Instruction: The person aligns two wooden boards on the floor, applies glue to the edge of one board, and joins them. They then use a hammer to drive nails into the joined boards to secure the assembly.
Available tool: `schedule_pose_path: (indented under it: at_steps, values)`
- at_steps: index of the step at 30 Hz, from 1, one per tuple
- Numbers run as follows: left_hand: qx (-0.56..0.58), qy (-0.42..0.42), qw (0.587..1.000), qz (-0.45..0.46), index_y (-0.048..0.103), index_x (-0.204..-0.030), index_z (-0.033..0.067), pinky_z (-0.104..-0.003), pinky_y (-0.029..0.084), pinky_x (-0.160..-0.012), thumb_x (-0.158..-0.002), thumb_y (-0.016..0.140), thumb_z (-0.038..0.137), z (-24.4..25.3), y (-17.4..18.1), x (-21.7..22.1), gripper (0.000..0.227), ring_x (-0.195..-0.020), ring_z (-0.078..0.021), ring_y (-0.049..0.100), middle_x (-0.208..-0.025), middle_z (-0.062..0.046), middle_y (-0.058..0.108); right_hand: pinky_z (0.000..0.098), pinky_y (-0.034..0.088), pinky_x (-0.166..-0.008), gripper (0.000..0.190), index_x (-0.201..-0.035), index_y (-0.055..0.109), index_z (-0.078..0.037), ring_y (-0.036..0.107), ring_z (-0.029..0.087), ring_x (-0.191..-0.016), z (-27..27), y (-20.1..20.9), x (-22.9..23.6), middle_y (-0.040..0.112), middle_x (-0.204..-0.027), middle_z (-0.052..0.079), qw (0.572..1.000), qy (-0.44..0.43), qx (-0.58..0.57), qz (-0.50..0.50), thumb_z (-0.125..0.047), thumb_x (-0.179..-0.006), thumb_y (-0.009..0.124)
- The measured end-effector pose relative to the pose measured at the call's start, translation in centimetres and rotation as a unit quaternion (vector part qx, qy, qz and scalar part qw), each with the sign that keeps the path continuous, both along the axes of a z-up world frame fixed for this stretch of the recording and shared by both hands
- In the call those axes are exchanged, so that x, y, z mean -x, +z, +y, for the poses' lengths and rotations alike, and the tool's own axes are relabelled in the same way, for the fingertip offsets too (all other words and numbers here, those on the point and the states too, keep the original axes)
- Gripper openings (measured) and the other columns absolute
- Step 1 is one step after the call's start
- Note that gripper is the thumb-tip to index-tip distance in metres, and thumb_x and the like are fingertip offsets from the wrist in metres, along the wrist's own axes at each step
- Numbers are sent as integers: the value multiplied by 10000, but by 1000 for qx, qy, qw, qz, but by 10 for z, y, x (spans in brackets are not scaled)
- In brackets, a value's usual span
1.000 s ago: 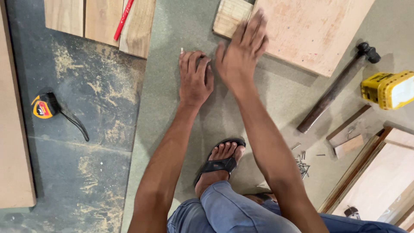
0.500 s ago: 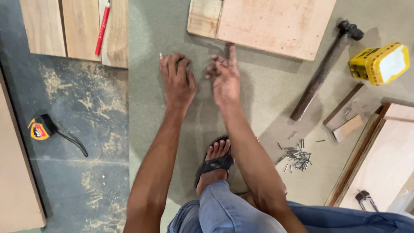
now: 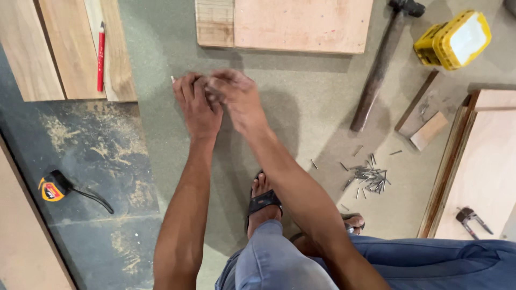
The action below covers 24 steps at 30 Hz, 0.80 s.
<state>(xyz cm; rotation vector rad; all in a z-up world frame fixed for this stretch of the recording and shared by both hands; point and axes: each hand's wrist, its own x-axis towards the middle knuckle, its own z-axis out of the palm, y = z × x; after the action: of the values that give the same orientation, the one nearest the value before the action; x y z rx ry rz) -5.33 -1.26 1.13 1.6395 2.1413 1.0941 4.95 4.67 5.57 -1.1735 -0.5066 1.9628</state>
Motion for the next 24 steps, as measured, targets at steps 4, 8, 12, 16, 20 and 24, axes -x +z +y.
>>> schedule_pose_path:
  at_steps: [4,8,12,16,20,24]
  values:
    - [2,-3,1000,15,611,-1179,30,-575,285,-1249,-928,572,-46,-2,4,-1,264,-1319,-384,440,-1302,-136,542,322,552,-697,191,-1028,679,39,650,159,-788,-13,-5,-48,678,-897,81,995,-51,-53,-64,-119,-964,764]
    - [-12,2,1000,21,625,-1172,17,-558,298,-1230,-927,586,-65,-1,9,-3,261,-1318,-405,451,-1294,-155,547,290,548,-641,164,-950,711,22,642,137,-693,-16,-6,-86,701,-821,59,984,-81,-83,-136,-131,-934,768]
    - [-23,-4,1000,10,624,-1174,11,-536,334,-1207,-940,597,-83,-1,13,-5,254,-1317,-403,461,-1301,-168,551,273,547,-592,133,-889,736,-1,636,124,-623,-10,-2,-120,710,-758,56,974,-121,-94,-167,-130,-910,761]
    - [-61,-13,997,52,625,-1160,15,-561,328,-1203,-911,630,-82,0,10,-8,267,-1262,-397,501,-1252,-171,576,268,527,-578,214,-833,705,-3,615,110,-613,-13,5,-158,690,-723,49,962,-142,-140,-188,-164,-969,743]
    - [-81,-36,995,43,615,-1205,1,-548,378,-1152,-956,699,-51,-5,5,-4,268,-1181,-403,541,-1222,-184,612,259,464,-543,342,-813,694,1,556,99,-583,-23,-2,-200,640,-688,40,936,-162,-129,-286,-247,-1048,680]
    - [-84,-38,996,12,648,-1054,6,-472,514,-887,-1009,781,15,-14,4,-14,141,-980,-362,619,-1044,-173,670,319,510,-773,329,-1100,728,-6,615,159,-869,-20,-6,-271,686,-999,116,819,-239,-191,-484,-323,-1053,652]
